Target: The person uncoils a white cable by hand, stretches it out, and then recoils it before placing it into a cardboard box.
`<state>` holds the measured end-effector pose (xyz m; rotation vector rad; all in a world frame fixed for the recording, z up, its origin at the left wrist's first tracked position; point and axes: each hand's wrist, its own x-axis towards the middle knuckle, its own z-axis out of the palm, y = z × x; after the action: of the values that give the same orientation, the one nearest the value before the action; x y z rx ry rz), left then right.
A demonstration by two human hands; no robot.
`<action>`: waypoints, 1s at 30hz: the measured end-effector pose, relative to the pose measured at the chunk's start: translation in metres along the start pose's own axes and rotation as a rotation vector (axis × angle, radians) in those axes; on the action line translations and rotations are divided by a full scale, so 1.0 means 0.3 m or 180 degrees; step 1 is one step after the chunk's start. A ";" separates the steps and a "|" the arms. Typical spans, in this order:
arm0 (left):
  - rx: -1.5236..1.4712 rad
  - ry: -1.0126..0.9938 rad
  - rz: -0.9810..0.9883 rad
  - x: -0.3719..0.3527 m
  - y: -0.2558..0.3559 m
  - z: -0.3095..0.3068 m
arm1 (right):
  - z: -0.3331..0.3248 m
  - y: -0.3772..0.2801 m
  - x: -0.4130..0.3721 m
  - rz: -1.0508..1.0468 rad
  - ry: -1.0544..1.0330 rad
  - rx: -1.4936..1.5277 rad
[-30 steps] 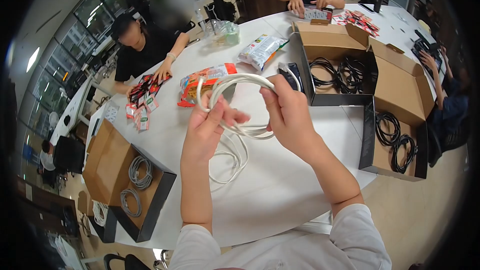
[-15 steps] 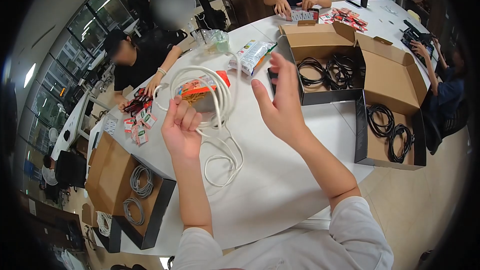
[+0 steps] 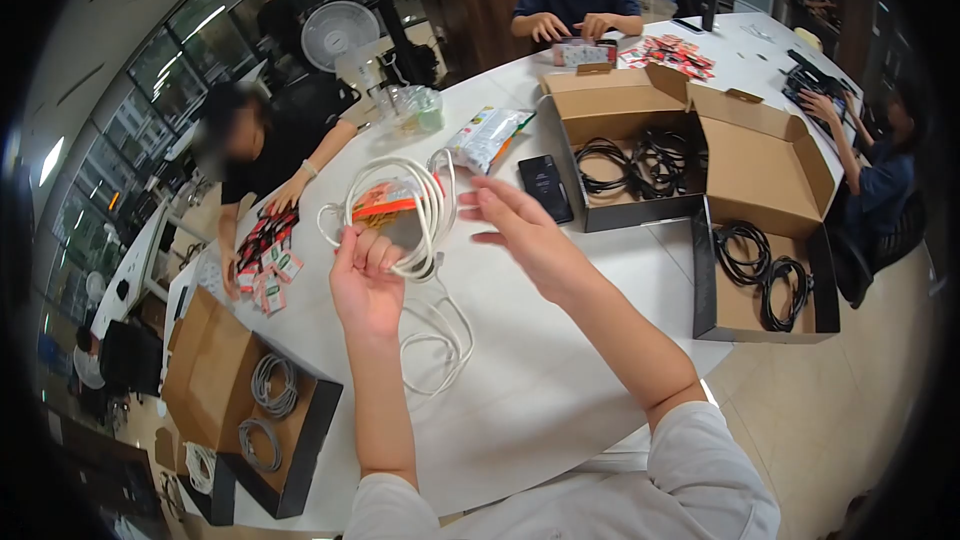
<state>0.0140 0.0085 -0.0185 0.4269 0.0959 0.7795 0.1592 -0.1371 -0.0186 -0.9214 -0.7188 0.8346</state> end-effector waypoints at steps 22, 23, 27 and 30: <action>-0.0010 -0.0170 0.0171 -0.031 -0.049 0.033 | 0.008 -0.057 -0.050 0.0373 -0.0558 0.0355; -0.0021 -0.0107 0.0171 -0.031 -0.049 0.033 | 0.009 -0.076 -0.056 0.0197 -0.0577 0.0293; 0.0000 0.0067 0.0306 -0.029 -0.053 0.024 | 0.047 -0.104 -0.073 -0.0439 -0.0463 -0.0024; 0.0057 0.0052 0.0495 -0.027 -0.046 0.023 | 0.039 -0.076 -0.085 -0.0932 -0.0566 -0.0840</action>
<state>0.0190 -0.0081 -0.0185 0.4488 0.0858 0.9360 0.1439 -0.1625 0.0022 -0.9537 -1.1096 0.5735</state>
